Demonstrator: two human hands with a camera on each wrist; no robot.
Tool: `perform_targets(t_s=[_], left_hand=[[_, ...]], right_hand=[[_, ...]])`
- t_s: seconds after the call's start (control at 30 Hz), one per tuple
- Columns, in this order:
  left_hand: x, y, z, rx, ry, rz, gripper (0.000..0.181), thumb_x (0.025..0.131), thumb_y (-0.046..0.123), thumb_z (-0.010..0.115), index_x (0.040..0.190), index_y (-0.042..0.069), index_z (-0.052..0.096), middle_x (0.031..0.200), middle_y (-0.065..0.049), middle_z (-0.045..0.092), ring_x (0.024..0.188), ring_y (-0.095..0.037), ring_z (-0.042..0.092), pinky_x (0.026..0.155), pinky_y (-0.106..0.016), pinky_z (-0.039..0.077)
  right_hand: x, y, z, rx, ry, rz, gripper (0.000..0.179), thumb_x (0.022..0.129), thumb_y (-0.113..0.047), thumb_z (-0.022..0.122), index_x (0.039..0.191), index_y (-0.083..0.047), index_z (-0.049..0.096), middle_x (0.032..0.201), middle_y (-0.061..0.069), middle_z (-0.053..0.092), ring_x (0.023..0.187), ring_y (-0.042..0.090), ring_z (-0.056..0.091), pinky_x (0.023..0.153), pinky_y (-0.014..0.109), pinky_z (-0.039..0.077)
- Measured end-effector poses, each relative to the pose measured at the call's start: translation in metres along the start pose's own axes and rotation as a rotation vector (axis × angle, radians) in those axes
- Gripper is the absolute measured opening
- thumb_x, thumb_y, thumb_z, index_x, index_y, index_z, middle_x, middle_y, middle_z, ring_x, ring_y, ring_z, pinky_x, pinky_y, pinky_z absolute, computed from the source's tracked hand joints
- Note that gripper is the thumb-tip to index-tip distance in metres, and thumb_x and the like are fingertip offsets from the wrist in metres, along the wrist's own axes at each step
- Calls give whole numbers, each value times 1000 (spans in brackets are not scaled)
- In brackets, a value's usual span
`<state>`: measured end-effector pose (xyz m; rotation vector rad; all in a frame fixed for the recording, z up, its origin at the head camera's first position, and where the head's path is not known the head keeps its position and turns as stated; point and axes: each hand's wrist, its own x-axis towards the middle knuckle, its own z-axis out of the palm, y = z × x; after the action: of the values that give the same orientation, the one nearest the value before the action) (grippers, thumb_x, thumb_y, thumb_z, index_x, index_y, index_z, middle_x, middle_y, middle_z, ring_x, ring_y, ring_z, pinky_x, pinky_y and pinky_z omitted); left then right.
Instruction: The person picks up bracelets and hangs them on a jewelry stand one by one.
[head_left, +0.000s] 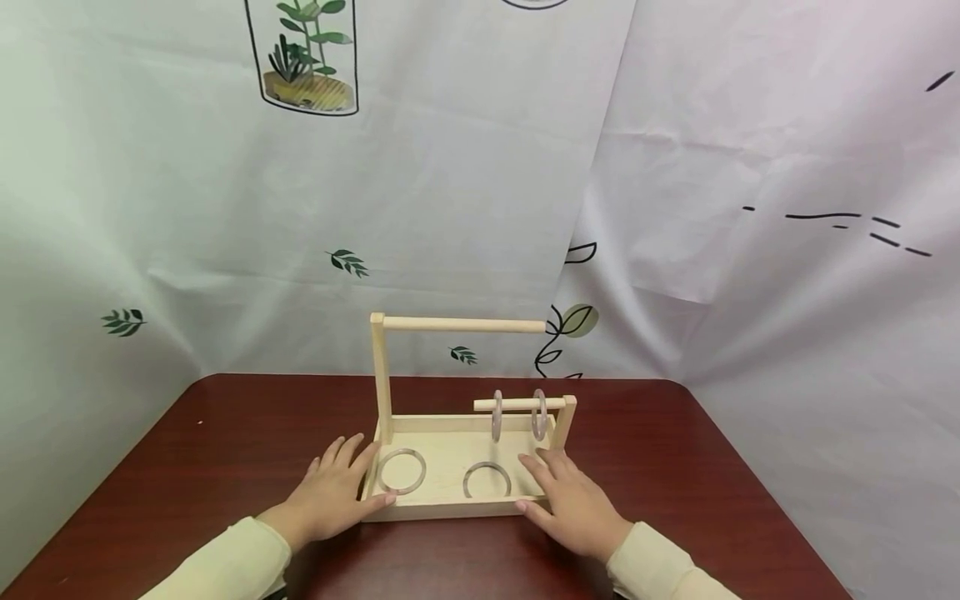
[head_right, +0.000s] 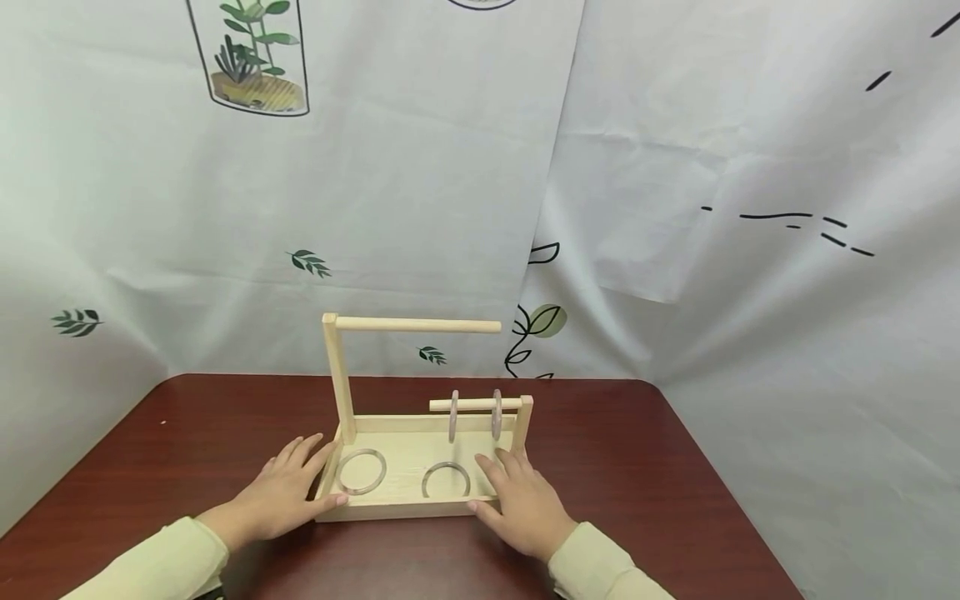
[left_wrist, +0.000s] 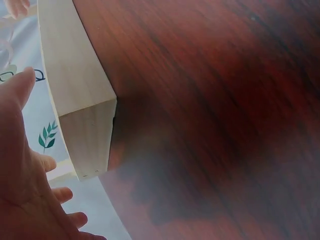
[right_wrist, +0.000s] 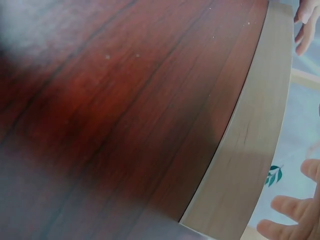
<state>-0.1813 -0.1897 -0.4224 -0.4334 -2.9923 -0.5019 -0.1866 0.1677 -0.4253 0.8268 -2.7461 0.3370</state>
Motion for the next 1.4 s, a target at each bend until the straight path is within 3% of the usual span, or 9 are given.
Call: perform_targets(t_s=[0.2,0.53,0.97,1.23,1.4], left_hand=[[0,-8,7,14,18,17,83,82,66,61,139,7,48,140,-25,41,130,-52,34,92,-73,31],[-1,-5,2,-37,-94,-42,80,83,61,63,143,10,46,144,-25,36,132,-53,30,95,-73,29],[3,-5,-6,-111,-87,-13,78,77,51,75,134,3,54,139,-31,38,129,-54,33,96,-66,35],[2,-6,-7,-229,-151,-106,79,79,47,75,141,7,47,141,-35,32,130,-59,27,95,-69,33],[3,-11,-4,-290,-168,-122,79,80,45,76,142,6,45,140,-37,32,127,-61,27,95,-72,30]], right_hand=[[5,0,4,0,-15,-37,60,95,-53,51,139,-12,49,134,19,51,126,39,48,95,51,45],[19,-6,3,18,-106,-36,60,96,-54,47,141,-14,48,138,18,48,127,39,46,98,55,41],[40,-8,4,33,-190,-41,56,97,-50,48,138,-13,51,133,17,52,121,37,52,95,53,43],[52,-12,0,82,-283,-31,56,96,-50,49,139,-12,51,133,20,52,123,36,50,96,52,43],[60,-12,-1,95,-330,-10,56,95,-48,53,140,-13,51,134,18,52,123,36,51,93,52,45]])
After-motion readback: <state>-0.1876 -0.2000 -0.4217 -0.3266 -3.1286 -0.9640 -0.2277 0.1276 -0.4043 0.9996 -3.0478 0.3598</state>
